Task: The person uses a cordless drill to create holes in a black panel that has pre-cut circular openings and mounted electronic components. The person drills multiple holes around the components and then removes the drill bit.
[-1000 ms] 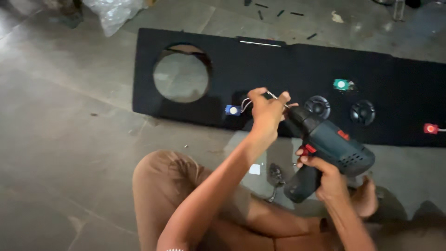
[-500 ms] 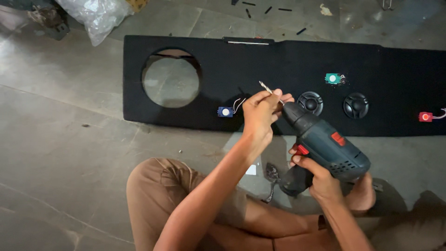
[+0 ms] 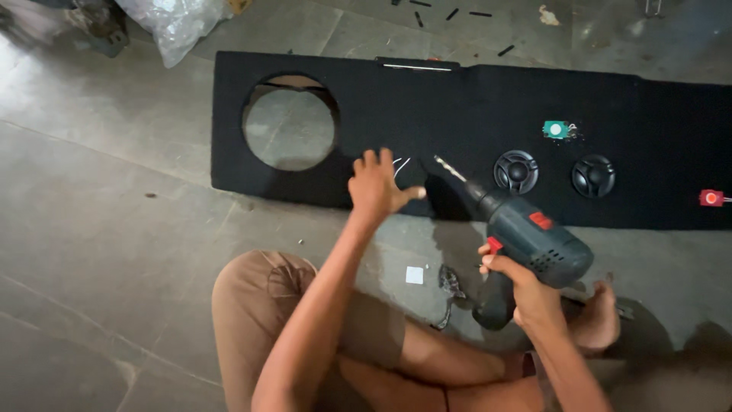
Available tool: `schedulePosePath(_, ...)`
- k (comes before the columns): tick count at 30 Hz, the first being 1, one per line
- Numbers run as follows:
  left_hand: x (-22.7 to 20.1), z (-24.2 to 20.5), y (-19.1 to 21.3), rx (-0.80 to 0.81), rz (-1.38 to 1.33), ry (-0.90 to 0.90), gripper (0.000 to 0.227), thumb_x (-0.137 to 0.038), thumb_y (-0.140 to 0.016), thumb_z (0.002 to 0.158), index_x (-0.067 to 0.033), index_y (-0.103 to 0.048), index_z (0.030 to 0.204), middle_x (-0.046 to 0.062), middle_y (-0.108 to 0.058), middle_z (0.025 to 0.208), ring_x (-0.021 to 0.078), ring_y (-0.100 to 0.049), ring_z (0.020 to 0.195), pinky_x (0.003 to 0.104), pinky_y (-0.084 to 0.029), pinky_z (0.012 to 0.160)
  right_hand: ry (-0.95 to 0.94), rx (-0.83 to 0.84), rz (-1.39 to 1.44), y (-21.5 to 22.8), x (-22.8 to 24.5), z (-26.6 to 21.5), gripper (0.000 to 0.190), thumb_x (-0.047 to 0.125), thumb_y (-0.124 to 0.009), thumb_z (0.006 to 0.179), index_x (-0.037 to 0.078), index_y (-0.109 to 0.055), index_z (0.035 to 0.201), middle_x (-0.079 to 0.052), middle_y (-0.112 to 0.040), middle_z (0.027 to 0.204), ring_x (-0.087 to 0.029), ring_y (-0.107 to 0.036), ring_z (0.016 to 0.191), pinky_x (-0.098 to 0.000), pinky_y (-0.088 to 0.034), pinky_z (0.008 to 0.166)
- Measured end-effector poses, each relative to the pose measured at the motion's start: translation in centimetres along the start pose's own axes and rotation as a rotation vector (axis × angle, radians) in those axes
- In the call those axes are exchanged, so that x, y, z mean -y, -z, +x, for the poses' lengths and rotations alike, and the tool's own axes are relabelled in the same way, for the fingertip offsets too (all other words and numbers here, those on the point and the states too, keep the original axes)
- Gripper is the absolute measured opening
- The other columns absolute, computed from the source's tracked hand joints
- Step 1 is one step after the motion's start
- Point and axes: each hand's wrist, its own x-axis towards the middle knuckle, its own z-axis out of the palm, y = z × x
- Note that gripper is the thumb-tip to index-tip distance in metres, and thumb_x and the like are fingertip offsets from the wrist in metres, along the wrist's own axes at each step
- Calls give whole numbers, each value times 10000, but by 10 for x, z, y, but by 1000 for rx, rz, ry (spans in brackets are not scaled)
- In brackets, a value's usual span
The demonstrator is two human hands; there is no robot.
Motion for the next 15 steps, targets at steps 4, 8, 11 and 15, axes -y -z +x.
schedulePosePath(4, 7, -5, -16, 195, -197, 244, 375, -265, -906, 629, -46, -727, 874, 161, -741, 873, 382, -734, 835, 451, -573, 681, -20, 80, -22, -1, -11, 0, 281, -75, -709, 744, -21, -703, 1020, -103, -740, 888, -179, -686, 709, -321, -566, 678)
schedulePosePath(8, 31, 3, -11, 392, -404, 537, 282, -252, -910, 677, -70, -767, 838, 173, -751, 847, 351, -747, 859, 414, -583, 763, -104, 65, -91, -10, -21, 0, 263, -70, -714, 750, -31, -703, 1010, -95, -736, 880, -162, -682, 709, -316, -568, 671)
schedulePosePath(11, 38, 7, -1, 393, -375, 639, 292, -270, -915, 644, -87, -786, 830, 156, -751, 835, 346, -736, 844, 411, -570, 749, -94, 114, -85, -19, -23, 2, 261, -76, -699, 739, -43, -690, 998, -101, -726, 855, -173, -672, 679, -319, -563, 651)
schedulePosePath(15, 36, 13, 6, 458, -289, 742, 260, -320, -875, 674, -143, -788, 843, 143, -790, 976, 339, -747, 992, 437, -574, 893, -106, 107, -91, -29, -18, 9, 269, -84, -685, 725, -42, -692, 991, -102, -718, 834, -174, -656, 658, -325, -543, 632)
